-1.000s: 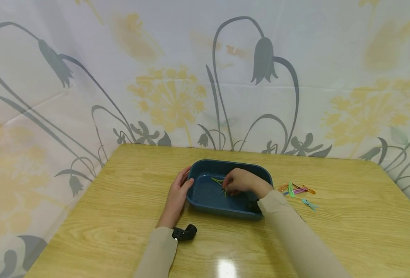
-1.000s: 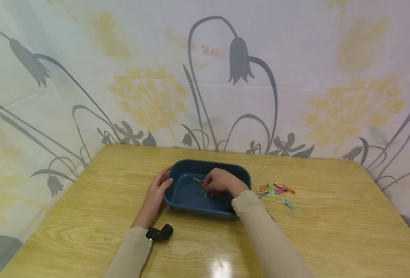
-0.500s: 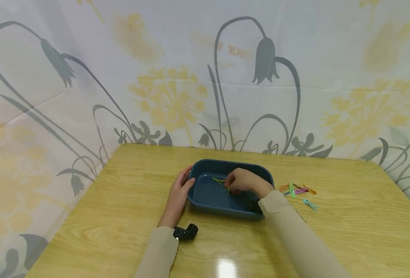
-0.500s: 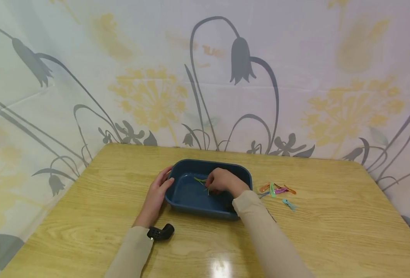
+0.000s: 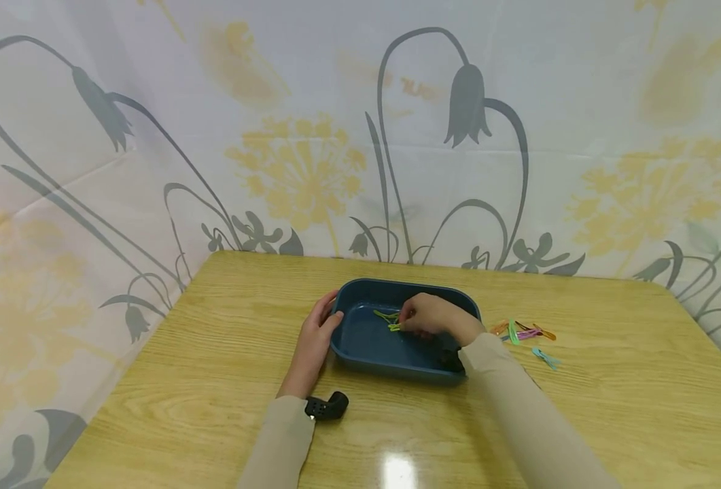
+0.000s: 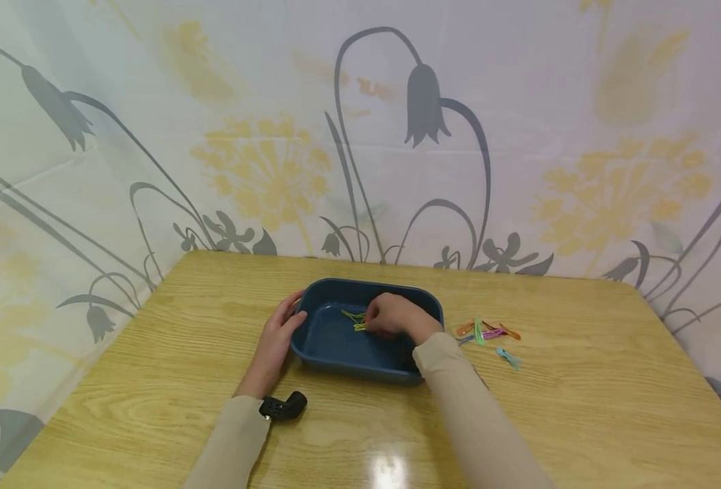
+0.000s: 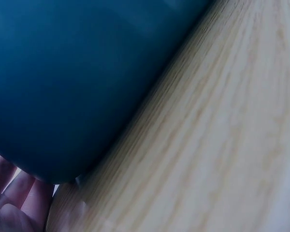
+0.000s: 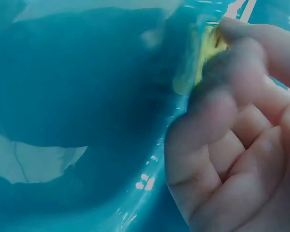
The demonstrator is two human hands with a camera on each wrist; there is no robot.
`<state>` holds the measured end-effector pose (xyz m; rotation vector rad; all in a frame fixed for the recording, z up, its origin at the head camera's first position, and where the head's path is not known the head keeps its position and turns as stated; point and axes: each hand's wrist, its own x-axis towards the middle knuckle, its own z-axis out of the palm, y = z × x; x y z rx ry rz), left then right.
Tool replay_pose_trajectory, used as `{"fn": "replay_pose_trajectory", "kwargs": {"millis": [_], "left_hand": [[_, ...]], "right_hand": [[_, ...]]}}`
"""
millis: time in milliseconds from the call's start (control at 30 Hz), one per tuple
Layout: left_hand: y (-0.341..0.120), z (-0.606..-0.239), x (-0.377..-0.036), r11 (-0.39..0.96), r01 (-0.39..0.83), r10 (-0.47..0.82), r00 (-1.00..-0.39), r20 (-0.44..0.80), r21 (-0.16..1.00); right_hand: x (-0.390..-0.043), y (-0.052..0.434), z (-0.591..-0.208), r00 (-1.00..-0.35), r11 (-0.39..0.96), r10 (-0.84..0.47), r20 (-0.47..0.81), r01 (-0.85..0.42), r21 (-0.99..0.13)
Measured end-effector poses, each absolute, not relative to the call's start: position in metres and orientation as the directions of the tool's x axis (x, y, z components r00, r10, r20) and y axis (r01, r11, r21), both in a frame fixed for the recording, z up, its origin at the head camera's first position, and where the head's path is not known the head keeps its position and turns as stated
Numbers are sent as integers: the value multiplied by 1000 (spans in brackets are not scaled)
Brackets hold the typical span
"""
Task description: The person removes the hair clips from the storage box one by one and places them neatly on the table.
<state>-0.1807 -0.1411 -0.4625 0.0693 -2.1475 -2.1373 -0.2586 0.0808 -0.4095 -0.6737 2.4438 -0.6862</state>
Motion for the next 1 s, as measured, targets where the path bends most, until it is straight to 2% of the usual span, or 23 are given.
{"fn": "replay_pose_trajectory", "kwargs": {"millis": [267,533,1000], "left_hand": [[-141,-460,-179,21,35,-105,-994,37,999],[-136,-436,-166,37,16,-90,-996,19,999],[-137,-434,-166,32,2,-101,-995,5,999]], "right_hand": [[-256,86,-400,-756,709,-600,-261,-352,-611],[-249,87,-392,-754,682,-613,-238,-352,-641],[-241,98,-376,-766,651,-616,-182,-366,-665]]}}
